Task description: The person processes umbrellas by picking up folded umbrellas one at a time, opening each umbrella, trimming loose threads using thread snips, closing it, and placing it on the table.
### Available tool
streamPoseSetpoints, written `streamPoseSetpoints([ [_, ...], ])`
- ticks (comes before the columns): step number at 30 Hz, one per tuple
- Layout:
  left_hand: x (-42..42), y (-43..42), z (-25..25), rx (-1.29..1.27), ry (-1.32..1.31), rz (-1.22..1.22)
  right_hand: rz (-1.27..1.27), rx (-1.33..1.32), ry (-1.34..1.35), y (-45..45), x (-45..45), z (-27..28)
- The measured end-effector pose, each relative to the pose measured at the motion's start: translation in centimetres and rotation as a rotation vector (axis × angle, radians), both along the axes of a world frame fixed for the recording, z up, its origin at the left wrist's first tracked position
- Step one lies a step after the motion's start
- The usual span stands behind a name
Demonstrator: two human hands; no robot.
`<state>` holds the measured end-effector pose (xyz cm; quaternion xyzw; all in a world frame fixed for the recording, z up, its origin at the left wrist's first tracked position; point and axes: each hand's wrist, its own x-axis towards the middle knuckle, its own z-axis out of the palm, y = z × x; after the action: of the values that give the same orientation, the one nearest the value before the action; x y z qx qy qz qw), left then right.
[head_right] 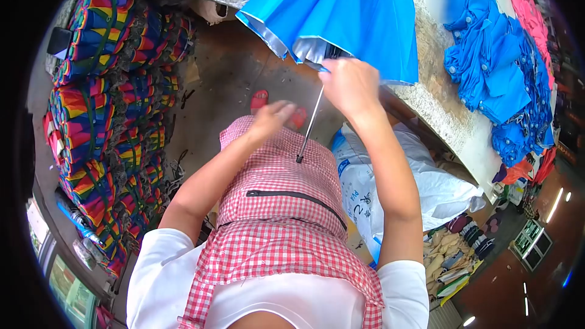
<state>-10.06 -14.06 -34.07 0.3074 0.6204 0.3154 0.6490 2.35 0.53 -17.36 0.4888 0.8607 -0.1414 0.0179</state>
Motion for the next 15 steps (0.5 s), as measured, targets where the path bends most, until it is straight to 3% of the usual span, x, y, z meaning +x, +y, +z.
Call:
streamPoseSetpoints([
  [3, 4.8, 1.3, 1.5, -0.089, -0.659, 0.063, -0.211, -0.017, 0.185, -1.7, 3.1, 2.6],
  [5, 5.4, 2.6, 6.5, -0.124, -1.093, 0.168, -0.424, -0.076, 0.338, -3.4, 5.6, 3.8],
  [9, 1.9, 4.2, 13.1, 0.249, -0.328, 0.197, -0.677, -0.100, 0.567, -7.5, 10.9, 2.2],
  [12, 0.7, 4.2, 14.5, 0.445, 0.039, 0.121, -0.923, -0.238, 0.721, -10.4, 12.2, -0.6],
  [15, 1.5, 4.3, 14.0, 0.371, -0.073, 0.129, -1.031, -0.265, 0.845, -12.7, 11.9, -2.4],
])
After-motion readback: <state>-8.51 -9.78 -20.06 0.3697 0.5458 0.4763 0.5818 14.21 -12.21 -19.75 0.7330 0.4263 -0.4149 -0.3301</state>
